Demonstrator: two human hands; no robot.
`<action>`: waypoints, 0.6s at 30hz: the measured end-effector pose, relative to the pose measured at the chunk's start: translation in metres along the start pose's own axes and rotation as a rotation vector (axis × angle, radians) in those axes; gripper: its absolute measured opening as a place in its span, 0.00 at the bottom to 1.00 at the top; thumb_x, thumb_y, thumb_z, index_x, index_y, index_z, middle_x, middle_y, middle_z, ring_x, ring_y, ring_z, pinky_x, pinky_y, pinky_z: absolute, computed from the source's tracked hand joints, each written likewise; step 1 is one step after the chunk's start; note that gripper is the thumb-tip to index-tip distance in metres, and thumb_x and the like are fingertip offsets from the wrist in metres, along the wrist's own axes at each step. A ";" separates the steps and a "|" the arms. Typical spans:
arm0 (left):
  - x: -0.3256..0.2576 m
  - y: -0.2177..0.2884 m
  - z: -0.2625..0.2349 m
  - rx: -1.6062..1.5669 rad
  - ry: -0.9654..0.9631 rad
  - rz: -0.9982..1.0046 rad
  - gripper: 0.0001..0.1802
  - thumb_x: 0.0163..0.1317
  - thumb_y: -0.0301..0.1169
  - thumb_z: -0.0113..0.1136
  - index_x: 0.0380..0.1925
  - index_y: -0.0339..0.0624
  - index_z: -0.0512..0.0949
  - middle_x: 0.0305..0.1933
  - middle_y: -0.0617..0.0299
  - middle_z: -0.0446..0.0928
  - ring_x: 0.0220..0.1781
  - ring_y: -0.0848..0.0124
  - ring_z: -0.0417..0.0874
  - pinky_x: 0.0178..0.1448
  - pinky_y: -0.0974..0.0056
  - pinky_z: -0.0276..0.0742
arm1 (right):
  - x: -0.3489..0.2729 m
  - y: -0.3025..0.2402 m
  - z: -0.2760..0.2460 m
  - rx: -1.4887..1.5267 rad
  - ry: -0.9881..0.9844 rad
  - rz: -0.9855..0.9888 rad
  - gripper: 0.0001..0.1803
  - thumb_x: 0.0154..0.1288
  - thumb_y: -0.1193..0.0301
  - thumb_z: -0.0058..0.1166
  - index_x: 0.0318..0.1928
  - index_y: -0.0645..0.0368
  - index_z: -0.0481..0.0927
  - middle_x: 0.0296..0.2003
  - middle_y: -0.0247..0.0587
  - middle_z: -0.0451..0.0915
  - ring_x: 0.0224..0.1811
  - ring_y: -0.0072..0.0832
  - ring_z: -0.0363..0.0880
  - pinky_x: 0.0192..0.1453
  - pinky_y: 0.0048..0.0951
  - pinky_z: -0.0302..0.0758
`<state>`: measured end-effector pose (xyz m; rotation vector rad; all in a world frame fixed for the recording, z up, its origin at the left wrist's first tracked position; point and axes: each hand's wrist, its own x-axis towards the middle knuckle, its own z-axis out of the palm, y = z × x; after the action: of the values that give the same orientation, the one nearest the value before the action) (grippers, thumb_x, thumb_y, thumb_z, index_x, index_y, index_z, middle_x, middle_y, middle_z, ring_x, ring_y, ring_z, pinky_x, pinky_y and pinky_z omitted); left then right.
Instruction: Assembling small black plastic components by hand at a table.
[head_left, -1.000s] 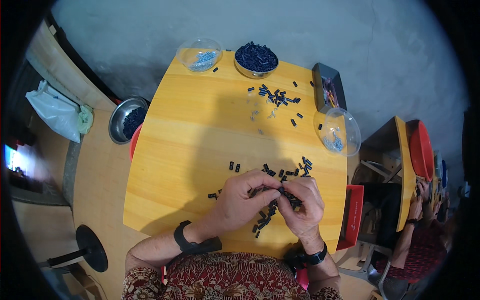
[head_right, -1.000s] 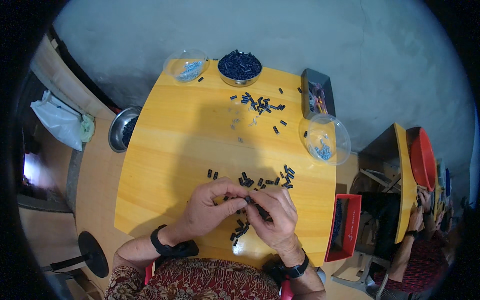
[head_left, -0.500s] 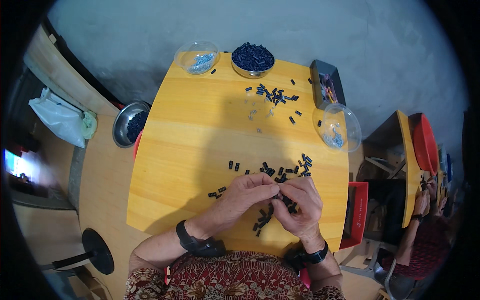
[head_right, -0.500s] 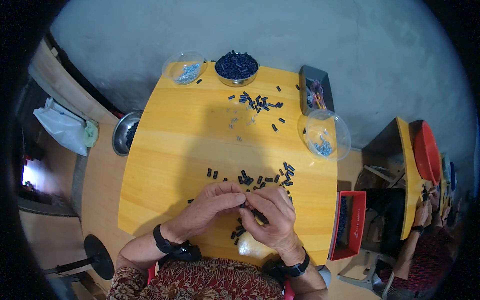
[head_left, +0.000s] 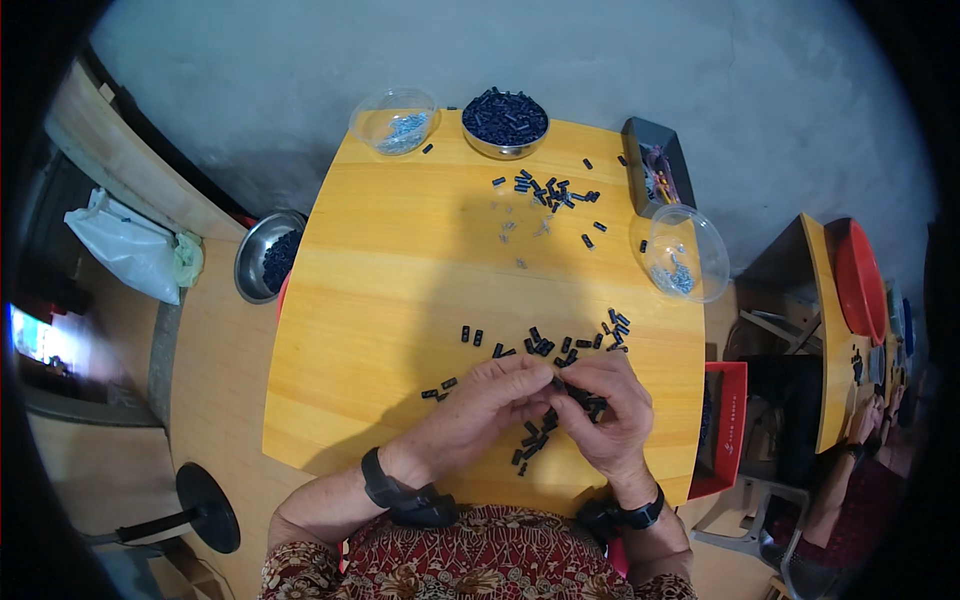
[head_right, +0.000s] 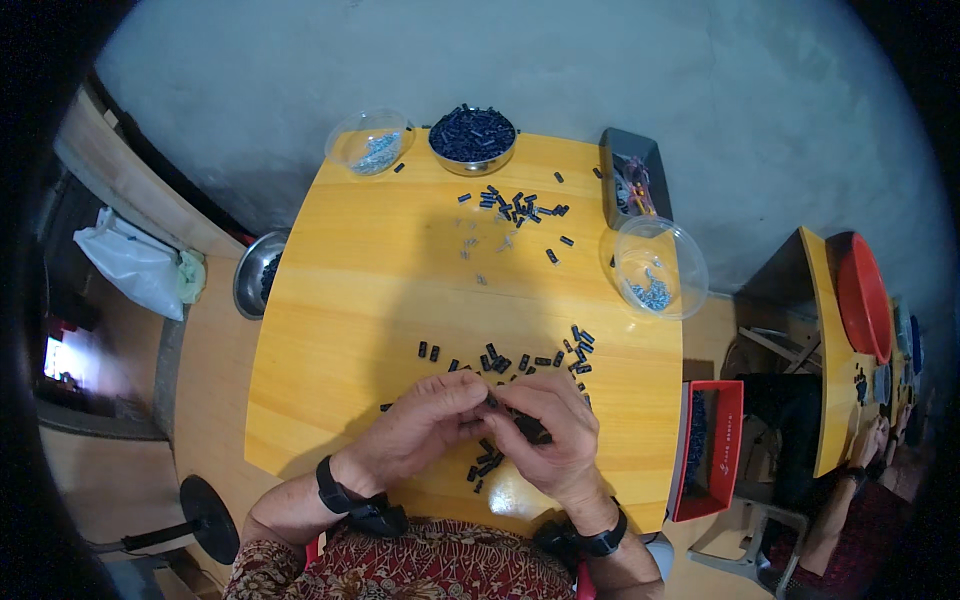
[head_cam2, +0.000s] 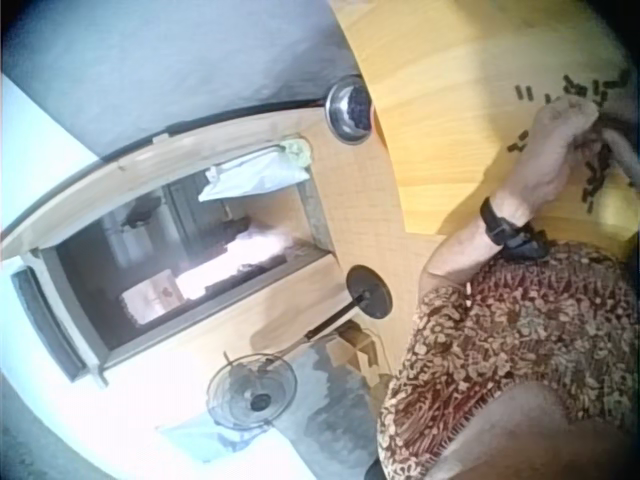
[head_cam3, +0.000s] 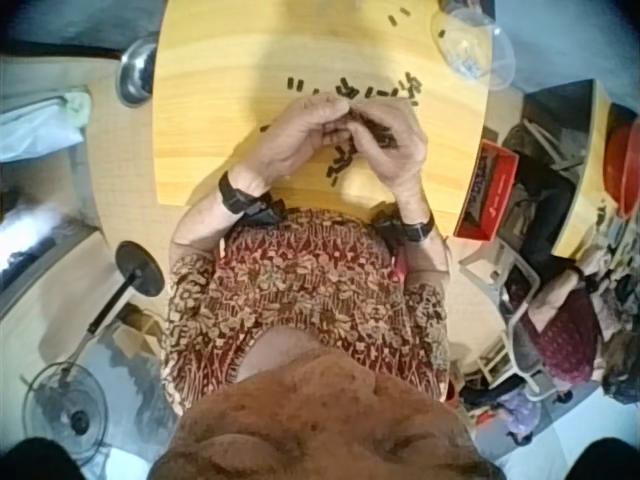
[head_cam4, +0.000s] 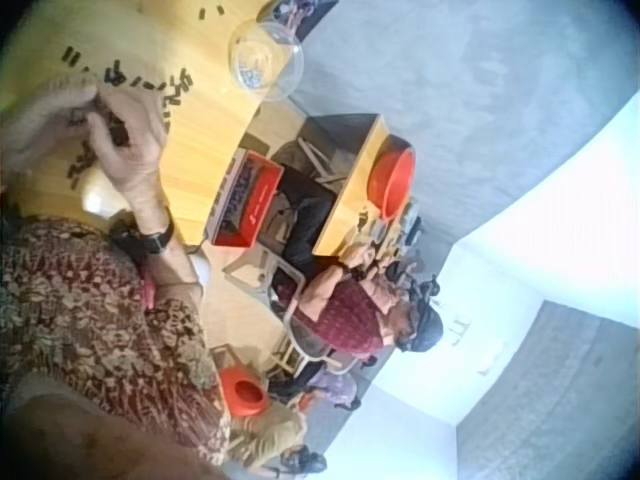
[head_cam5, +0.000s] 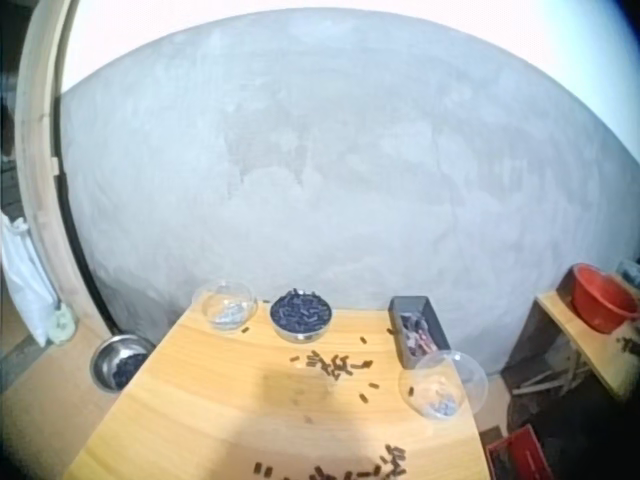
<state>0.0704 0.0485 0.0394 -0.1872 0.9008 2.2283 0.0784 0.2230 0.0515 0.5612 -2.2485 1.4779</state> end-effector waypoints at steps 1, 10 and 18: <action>0.000 -0.001 0.001 0.000 0.000 -0.002 0.10 0.70 0.36 0.54 0.43 0.45 0.78 0.42 0.67 0.80 0.47 0.78 0.79 0.55 0.68 0.74 | 0.000 0.001 0.000 0.000 0.001 0.002 0.12 0.48 0.82 0.65 0.36 0.63 0.82 0.32 0.45 0.81 0.32 0.36 0.79 0.35 0.30 0.75; 0.001 0.002 0.003 0.378 0.066 0.161 0.09 0.66 0.32 0.59 0.43 0.41 0.79 0.42 0.65 0.80 0.45 0.78 0.78 0.54 0.70 0.73 | 0.001 0.006 -0.007 -0.008 -0.009 0.044 0.12 0.47 0.81 0.67 0.35 0.63 0.82 0.32 0.45 0.81 0.32 0.36 0.79 0.36 0.31 0.75; 0.003 -0.002 -0.003 0.152 0.060 0.032 0.09 0.66 0.30 0.59 0.44 0.41 0.79 0.41 0.66 0.80 0.45 0.78 0.79 0.56 0.70 0.74 | 0.000 0.007 -0.007 -0.055 -0.076 0.000 0.12 0.49 0.81 0.66 0.37 0.63 0.81 0.34 0.45 0.81 0.34 0.36 0.79 0.38 0.31 0.75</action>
<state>0.0693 0.0491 0.0345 -0.1699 1.1084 2.1819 0.0755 0.2322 0.0487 0.6100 -2.3388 1.4123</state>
